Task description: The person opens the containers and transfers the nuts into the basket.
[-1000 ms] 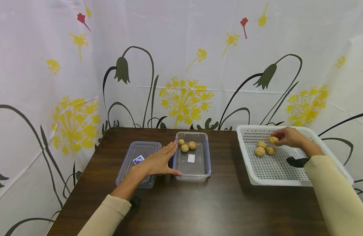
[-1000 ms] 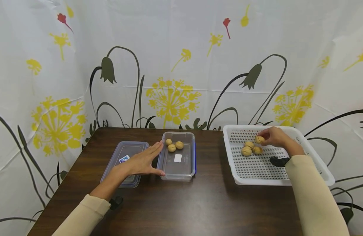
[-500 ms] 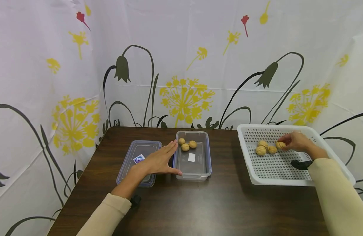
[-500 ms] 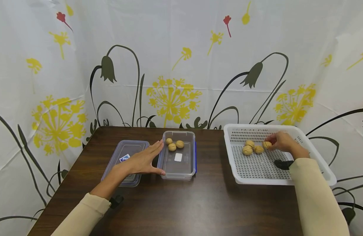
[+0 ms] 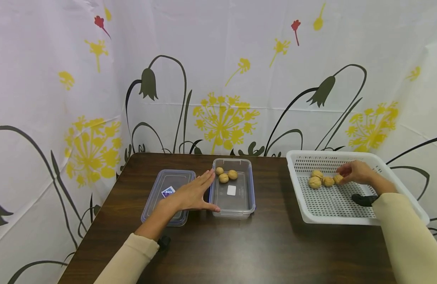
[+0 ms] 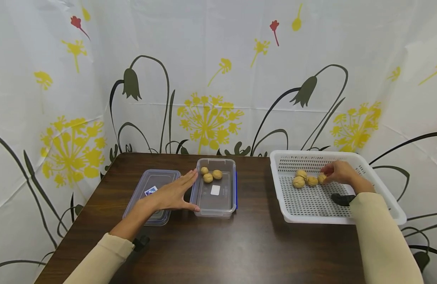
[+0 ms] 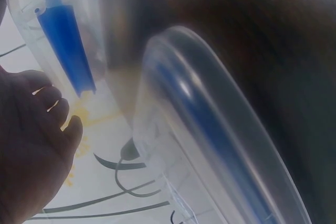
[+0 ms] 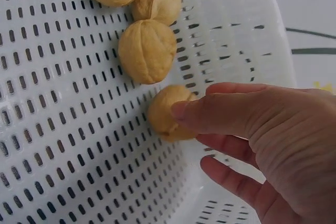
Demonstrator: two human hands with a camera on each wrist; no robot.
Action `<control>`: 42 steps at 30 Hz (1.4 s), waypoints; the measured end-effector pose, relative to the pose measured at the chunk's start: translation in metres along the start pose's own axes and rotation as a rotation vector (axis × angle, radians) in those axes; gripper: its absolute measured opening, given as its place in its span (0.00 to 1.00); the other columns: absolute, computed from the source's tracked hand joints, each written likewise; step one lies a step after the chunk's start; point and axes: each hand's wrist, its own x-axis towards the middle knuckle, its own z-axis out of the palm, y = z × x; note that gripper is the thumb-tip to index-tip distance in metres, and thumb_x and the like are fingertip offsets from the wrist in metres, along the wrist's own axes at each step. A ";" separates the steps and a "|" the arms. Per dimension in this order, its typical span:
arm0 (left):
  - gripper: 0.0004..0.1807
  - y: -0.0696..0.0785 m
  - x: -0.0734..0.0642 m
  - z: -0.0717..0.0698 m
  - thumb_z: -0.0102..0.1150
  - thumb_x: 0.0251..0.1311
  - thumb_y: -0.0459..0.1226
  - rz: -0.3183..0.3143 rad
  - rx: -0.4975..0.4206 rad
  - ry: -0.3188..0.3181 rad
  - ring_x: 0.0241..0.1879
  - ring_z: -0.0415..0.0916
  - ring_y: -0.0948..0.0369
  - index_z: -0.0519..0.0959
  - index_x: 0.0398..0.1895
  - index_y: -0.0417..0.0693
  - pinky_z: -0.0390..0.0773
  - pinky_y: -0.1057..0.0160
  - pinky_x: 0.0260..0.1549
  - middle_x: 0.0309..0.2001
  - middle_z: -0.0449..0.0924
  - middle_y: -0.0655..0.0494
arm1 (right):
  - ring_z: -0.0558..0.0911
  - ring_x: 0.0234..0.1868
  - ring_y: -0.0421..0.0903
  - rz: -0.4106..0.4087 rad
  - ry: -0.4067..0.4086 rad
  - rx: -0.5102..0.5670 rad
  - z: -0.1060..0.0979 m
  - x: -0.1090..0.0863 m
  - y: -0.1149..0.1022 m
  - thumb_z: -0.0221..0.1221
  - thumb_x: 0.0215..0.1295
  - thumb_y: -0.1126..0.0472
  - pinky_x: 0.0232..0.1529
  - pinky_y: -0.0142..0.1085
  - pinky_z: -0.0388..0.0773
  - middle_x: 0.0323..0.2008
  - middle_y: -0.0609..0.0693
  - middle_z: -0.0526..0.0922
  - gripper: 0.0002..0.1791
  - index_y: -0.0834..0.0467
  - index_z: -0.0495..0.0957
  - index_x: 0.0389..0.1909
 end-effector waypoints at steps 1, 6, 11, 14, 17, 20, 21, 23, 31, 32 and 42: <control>0.69 0.000 0.000 0.000 0.68 0.58 0.69 0.000 -0.002 0.001 0.85 0.38 0.47 0.44 0.86 0.38 0.52 0.40 0.79 0.87 0.36 0.44 | 0.86 0.38 0.49 -0.004 0.016 -0.007 -0.001 -0.001 -0.002 0.79 0.52 0.65 0.38 0.39 0.83 0.41 0.66 0.89 0.26 0.76 0.83 0.49; 0.69 0.001 0.000 -0.002 0.68 0.58 0.69 0.004 0.002 0.002 0.85 0.38 0.47 0.44 0.86 0.38 0.53 0.40 0.79 0.87 0.36 0.43 | 0.86 0.37 0.50 -0.053 0.099 -0.061 -0.009 -0.002 -0.016 0.78 0.56 0.64 0.37 0.38 0.83 0.42 0.67 0.89 0.24 0.75 0.84 0.49; 0.69 0.000 0.000 -0.001 0.68 0.58 0.69 0.010 0.008 0.002 0.85 0.38 0.47 0.44 0.86 0.37 0.52 0.41 0.80 0.87 0.37 0.42 | 0.87 0.41 0.55 -0.106 0.131 -0.082 -0.013 0.000 -0.039 0.76 0.59 0.64 0.43 0.48 0.84 0.42 0.65 0.89 0.22 0.73 0.85 0.50; 0.69 0.000 0.000 0.000 0.68 0.58 0.68 0.010 0.006 0.003 0.85 0.38 0.46 0.44 0.86 0.37 0.52 0.41 0.80 0.87 0.37 0.42 | 0.87 0.43 0.58 -0.128 0.127 -0.072 -0.015 0.003 -0.059 0.75 0.61 0.64 0.47 0.54 0.84 0.44 0.67 0.88 0.22 0.73 0.84 0.52; 0.68 -0.001 0.001 0.001 0.69 0.58 0.68 0.007 0.003 0.002 0.85 0.39 0.46 0.44 0.86 0.37 0.51 0.40 0.80 0.87 0.37 0.42 | 0.87 0.44 0.58 -0.152 0.127 -0.072 -0.017 0.004 -0.079 0.75 0.62 0.63 0.46 0.53 0.84 0.44 0.66 0.89 0.23 0.73 0.84 0.53; 0.68 0.000 0.001 0.001 0.69 0.58 0.68 0.007 0.005 0.002 0.85 0.39 0.46 0.45 0.86 0.37 0.51 0.41 0.80 0.87 0.37 0.42 | 0.88 0.43 0.57 -0.192 0.142 -0.075 -0.017 0.006 -0.098 0.76 0.62 0.63 0.44 0.49 0.85 0.44 0.64 0.89 0.23 0.72 0.84 0.53; 0.68 0.000 0.001 0.001 0.69 0.58 0.68 0.007 0.008 0.002 0.85 0.39 0.46 0.45 0.86 0.37 0.51 0.41 0.80 0.87 0.37 0.42 | 0.88 0.43 0.57 -0.209 0.149 -0.078 -0.017 0.007 -0.103 0.76 0.62 0.63 0.43 0.48 0.85 0.43 0.64 0.89 0.22 0.71 0.84 0.52; 0.68 0.000 0.001 0.001 0.68 0.58 0.68 0.009 0.010 0.003 0.85 0.39 0.46 0.45 0.86 0.37 0.52 0.41 0.80 0.87 0.37 0.42 | 0.88 0.44 0.57 -0.223 0.158 -0.075 -0.016 0.007 -0.115 0.76 0.62 0.63 0.43 0.47 0.85 0.43 0.63 0.90 0.22 0.70 0.85 0.53; 0.68 0.001 0.000 0.001 0.68 0.58 0.69 0.007 -0.002 0.004 0.85 0.39 0.46 0.44 0.86 0.37 0.53 0.40 0.79 0.87 0.37 0.42 | 0.88 0.46 0.58 -0.279 0.166 -0.062 -0.011 0.012 -0.157 0.76 0.61 0.62 0.46 0.53 0.85 0.46 0.64 0.90 0.24 0.70 0.84 0.55; 0.68 0.000 0.000 0.000 0.68 0.58 0.68 0.008 -0.002 0.006 0.85 0.39 0.46 0.44 0.86 0.37 0.53 0.40 0.79 0.87 0.37 0.42 | 0.88 0.46 0.58 -0.295 0.168 -0.065 -0.010 0.012 -0.162 0.76 0.61 0.63 0.47 0.54 0.85 0.45 0.64 0.90 0.24 0.70 0.85 0.54; 0.69 0.000 0.001 0.000 0.69 0.59 0.68 0.013 -0.003 0.007 0.85 0.39 0.46 0.44 0.86 0.36 0.52 0.41 0.80 0.87 0.37 0.41 | 0.89 0.47 0.57 -0.394 0.164 -0.052 0.011 0.024 -0.205 0.75 0.61 0.64 0.49 0.56 0.85 0.47 0.61 0.90 0.22 0.67 0.86 0.54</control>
